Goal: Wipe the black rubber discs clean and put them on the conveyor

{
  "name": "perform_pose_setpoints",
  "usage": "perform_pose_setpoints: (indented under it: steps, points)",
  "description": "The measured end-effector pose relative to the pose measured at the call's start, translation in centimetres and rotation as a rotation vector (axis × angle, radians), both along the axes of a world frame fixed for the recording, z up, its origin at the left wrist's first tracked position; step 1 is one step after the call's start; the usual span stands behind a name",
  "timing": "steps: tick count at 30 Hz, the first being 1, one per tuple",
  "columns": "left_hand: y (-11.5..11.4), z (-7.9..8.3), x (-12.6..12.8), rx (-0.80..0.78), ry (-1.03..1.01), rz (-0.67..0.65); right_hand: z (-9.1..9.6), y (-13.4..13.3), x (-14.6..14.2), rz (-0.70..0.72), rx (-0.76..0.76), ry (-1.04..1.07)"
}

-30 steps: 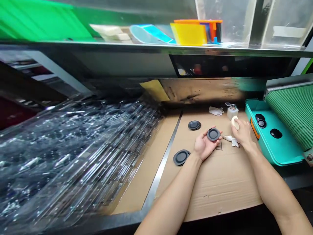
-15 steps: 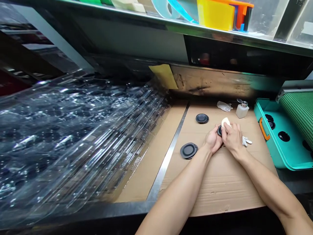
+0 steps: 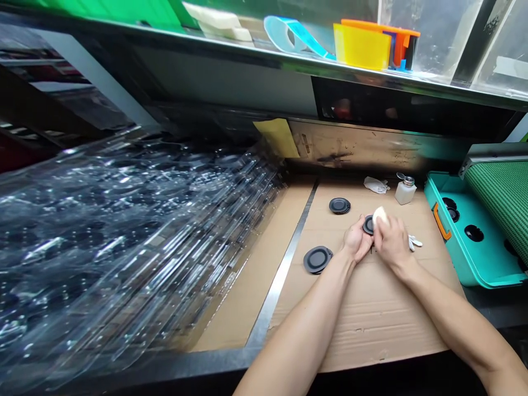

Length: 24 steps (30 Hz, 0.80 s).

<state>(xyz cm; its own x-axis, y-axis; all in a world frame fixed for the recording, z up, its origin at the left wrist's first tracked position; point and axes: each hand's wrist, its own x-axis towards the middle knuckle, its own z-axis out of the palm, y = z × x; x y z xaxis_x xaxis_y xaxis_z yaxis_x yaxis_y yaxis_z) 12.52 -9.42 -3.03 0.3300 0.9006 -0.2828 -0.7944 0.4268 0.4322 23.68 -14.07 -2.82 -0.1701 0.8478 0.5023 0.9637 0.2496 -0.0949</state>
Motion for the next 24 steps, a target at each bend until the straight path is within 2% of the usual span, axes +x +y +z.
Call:
perform_pose_setpoints:
  steps: [2,4,6,9,12,16,20,24]
  points:
    - [0.0,0.0,-0.1,-0.004,-0.016,-0.020,0.0,0.1,0.2,0.067,-0.007,-0.012]
    - [0.0,0.0,-0.2,-0.015,-0.017,-0.013,0.0,0.7,0.6,0.050,-0.003,0.037]
    - [0.1,0.1,-0.2,-0.033,-0.008,0.026,0.0,1.4,1.3,0.013,0.011,0.150]
    - [0.2,0.2,-0.2,-0.042,-0.011,0.066,0.1,2.1,2.4,0.085,0.004,0.346]
    - [0.3,0.2,-0.2,-0.021,0.006,0.071,0.3,1.9,3.0,0.141,-0.114,0.451]
    - [0.0,0.1,0.0,0.012,0.045,0.033,1.1,1.2,3.4,0.158,-0.279,0.485]
    - [-0.5,0.3,0.5,0.063,0.064,-0.015,1.5,1.0,2.8,0.169,-0.310,0.593]
    - [-0.7,0.4,0.7,0.065,0.071,-0.020,0.9,1.5,2.1,0.237,-0.306,0.764]
